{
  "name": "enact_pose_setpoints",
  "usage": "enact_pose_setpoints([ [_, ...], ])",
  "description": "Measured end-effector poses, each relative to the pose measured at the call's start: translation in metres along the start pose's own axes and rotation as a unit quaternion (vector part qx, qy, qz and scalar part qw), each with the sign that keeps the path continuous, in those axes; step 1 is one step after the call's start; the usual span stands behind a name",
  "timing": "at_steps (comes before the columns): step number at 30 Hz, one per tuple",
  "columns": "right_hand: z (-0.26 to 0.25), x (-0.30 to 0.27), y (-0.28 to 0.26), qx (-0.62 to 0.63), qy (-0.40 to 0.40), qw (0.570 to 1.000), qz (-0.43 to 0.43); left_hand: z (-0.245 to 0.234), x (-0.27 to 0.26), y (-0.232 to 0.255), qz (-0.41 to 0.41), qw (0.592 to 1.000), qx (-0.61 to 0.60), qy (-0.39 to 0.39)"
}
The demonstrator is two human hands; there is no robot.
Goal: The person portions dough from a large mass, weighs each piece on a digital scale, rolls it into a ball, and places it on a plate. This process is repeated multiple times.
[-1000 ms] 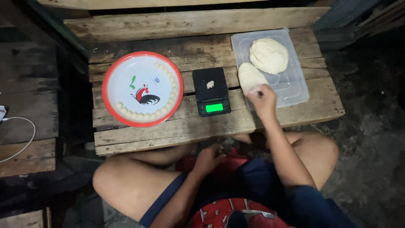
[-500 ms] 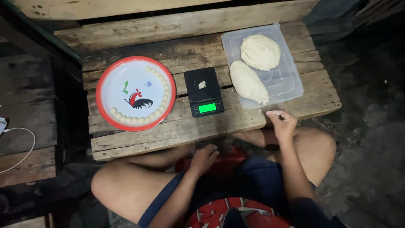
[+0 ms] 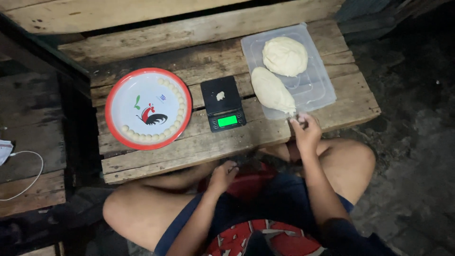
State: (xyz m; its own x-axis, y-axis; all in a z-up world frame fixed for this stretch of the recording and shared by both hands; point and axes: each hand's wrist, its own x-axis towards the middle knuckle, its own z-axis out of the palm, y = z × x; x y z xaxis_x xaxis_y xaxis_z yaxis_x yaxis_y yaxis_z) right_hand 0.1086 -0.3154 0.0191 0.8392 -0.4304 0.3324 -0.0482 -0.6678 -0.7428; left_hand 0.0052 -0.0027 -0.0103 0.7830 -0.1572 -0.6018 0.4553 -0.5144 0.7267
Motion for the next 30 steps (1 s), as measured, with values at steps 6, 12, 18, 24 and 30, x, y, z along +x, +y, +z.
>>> enact_pose_setpoints([
  [6,0.038,0.027,0.025,-0.152,-0.043,0.987,0.001,-0.006,-0.005,0.007,0.03,1.0,-0.003,0.003],
  [12,0.034,0.023,0.033,-0.195,-0.048,0.979,0.029,-0.001,0.004,-0.01,0.023,0.999,-0.019,0.016],
  [18,0.031,0.023,0.065,0.238,-0.065,0.932,0.266,-0.006,0.008,-0.009,0.038,0.999,-0.001,-0.013],
  [24,-0.017,0.029,-0.045,0.335,-0.082,0.917,0.2,-0.017,-0.014,0.02,0.031,0.999,0.007,-0.036],
  [30,0.04,0.042,-0.078,0.19,-0.3,0.934,-0.034,0.004,0.009,-0.008,0.084,0.996,-0.003,-0.038],
])
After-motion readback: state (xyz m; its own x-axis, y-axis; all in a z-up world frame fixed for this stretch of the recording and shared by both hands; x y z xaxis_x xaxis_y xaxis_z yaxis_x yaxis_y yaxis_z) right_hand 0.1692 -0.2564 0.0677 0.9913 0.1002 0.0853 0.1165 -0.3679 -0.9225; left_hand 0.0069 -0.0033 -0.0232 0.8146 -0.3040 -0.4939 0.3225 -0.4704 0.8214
